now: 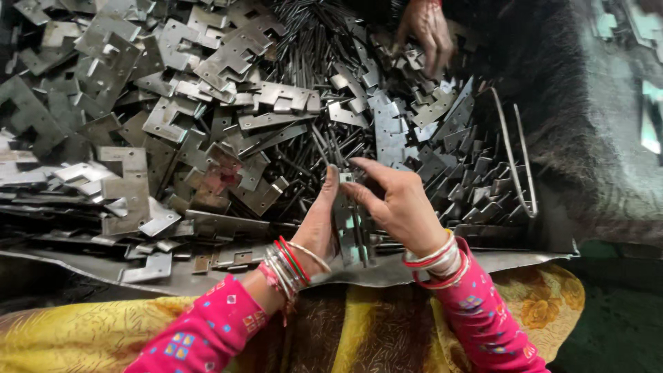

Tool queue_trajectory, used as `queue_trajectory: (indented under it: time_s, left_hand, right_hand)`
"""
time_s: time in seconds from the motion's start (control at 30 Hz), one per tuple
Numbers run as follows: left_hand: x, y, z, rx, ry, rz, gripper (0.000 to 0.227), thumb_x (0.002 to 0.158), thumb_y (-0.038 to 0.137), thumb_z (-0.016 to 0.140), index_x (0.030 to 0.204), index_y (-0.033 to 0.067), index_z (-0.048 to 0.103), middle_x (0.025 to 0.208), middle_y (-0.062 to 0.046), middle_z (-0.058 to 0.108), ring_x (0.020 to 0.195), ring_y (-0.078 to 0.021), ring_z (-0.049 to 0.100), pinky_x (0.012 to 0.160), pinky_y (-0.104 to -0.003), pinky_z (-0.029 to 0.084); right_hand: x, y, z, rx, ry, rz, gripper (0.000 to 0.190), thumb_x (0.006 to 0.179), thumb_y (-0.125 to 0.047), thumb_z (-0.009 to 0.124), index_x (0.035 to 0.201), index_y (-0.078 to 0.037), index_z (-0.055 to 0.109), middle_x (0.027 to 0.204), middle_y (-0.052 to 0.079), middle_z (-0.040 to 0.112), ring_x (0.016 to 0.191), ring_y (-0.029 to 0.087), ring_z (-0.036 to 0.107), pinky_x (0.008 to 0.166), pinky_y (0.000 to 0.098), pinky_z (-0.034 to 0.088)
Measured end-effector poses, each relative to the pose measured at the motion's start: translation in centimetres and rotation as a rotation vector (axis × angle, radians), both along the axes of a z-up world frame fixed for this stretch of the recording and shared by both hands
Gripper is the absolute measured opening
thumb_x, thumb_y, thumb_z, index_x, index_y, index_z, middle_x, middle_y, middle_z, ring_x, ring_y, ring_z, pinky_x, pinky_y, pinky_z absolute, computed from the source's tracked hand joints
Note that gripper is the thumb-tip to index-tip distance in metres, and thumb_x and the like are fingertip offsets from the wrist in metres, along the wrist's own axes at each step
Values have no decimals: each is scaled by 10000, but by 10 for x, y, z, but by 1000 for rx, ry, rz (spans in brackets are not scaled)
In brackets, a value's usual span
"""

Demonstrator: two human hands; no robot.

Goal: The person sits on the floor and repeatedly picks up metal hinge plates and pins from a large pile. They insert the pins into the plates to assemble the hinges and then place the completed units into a separate pile.

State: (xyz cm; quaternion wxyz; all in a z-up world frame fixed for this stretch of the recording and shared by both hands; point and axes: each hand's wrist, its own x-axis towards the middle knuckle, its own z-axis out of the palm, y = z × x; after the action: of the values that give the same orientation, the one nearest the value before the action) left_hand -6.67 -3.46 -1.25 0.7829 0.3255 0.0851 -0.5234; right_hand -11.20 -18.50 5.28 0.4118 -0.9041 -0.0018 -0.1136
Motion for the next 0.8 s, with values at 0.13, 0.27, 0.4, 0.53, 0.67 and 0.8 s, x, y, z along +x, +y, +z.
queue_trajectory:
  time_s: [0.13,0.27,0.4,0.53,0.67,0.8]
  left_hand:
    - [7,7,-4,-23,15,107,641,948,677,492,1126,83,655,934,-103,710,763,-222,732,651,-395,624]
    - [23,2,-8,38,-105,197,383,923,323,653,1195,53,670,1042,-138,742,833,-250,760,687,-409,617]
    - [17,-2,-15,-84,-97,276,311,912,187,613,1159,10,678,1035,-151,750,823,-252,747,701,-402,640]
    - [4,-5,-14,2,-257,195,270,953,175,626,1171,62,740,1036,-87,740,864,-168,699,745,-329,595]
    - [22,2,-6,226,-671,71,332,1055,357,640,1034,38,732,971,-122,721,832,-179,651,748,-360,565]
    - [68,44,-7,1306,-1729,-148,463,1001,590,619,974,152,766,953,-109,714,887,-307,664,783,-474,522]
  right_hand:
    - [-7,-9,-9,418,213,-67,364,955,-152,665,1308,-65,663,945,67,808,746,111,757,649,247,616]
    - [-25,-19,-17,274,152,-140,266,988,-141,696,1210,2,731,962,75,772,803,117,694,688,270,573]
    - [-36,-12,-37,436,186,-90,257,959,-94,698,1192,14,689,1061,47,769,956,105,718,854,264,594]
    - [-38,-6,-51,825,360,-92,373,890,-24,703,1258,-21,641,1111,44,737,991,106,687,875,264,565]
    - [-39,-16,-54,1062,449,-93,381,904,-3,703,1275,51,637,1091,85,730,988,144,684,881,291,560]
    - [-41,-26,-55,1058,355,-150,373,924,-18,694,1281,66,621,1099,91,731,972,135,685,879,279,554]
